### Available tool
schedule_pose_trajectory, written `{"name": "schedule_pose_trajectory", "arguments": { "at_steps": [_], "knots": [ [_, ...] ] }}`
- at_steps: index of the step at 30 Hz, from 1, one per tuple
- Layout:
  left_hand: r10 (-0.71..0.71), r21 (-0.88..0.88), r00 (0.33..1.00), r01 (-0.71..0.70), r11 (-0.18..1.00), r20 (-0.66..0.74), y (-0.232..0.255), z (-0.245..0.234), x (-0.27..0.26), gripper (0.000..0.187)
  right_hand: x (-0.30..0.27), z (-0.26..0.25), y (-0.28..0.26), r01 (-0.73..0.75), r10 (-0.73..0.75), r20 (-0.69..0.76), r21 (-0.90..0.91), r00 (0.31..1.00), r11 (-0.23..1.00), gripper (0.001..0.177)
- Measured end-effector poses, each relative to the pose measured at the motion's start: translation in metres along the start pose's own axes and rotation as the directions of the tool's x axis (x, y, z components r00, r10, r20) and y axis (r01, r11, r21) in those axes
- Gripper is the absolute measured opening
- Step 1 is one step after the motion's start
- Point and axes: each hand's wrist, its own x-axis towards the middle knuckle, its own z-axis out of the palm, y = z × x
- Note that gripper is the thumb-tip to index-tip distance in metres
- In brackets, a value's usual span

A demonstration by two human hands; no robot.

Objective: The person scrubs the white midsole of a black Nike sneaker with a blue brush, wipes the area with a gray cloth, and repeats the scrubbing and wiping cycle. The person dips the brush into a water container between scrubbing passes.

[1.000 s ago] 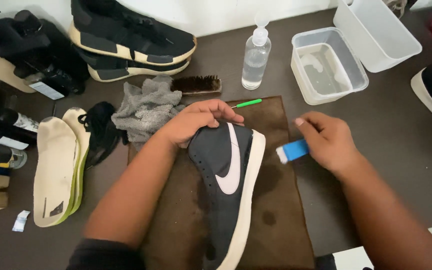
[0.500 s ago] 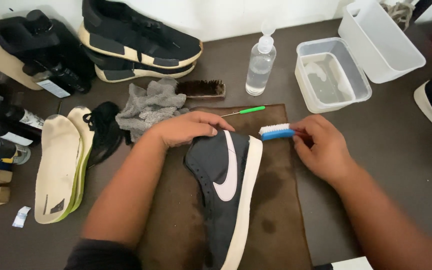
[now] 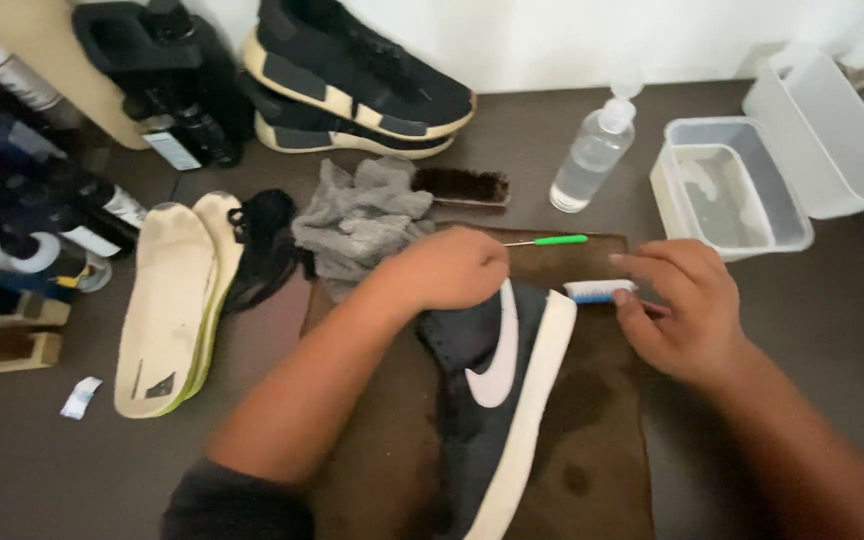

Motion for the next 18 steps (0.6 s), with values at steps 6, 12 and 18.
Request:
{"name": "schedule_pose_trajectory", "arguments": {
  "at_steps": [6,12,18],
  "knots": [
    [0.073,-0.250,0.994,-0.092,0.964,-0.085,-0.018,0.010,0.011,0.067,0.135,0.037,-0.051,0.198,-0.243,0.164,0.253,0.956,0.947,0.041],
    [0.126,-0.248,0.984,-0.154,0.956,-0.125,-0.032,0.008,0.014,0.051,0.218,0.086,-0.106,0.030,-0.236,0.710,0.291,0.663,0.956,0.070],
    [0.219,-0.240,0.966,-0.247,0.939,-0.136,-0.040,0.014,0.021,0.040,0.224,0.164,-0.087,0.032,-0.015,0.848,-0.002,0.530,0.999,0.036]
  ]
}}
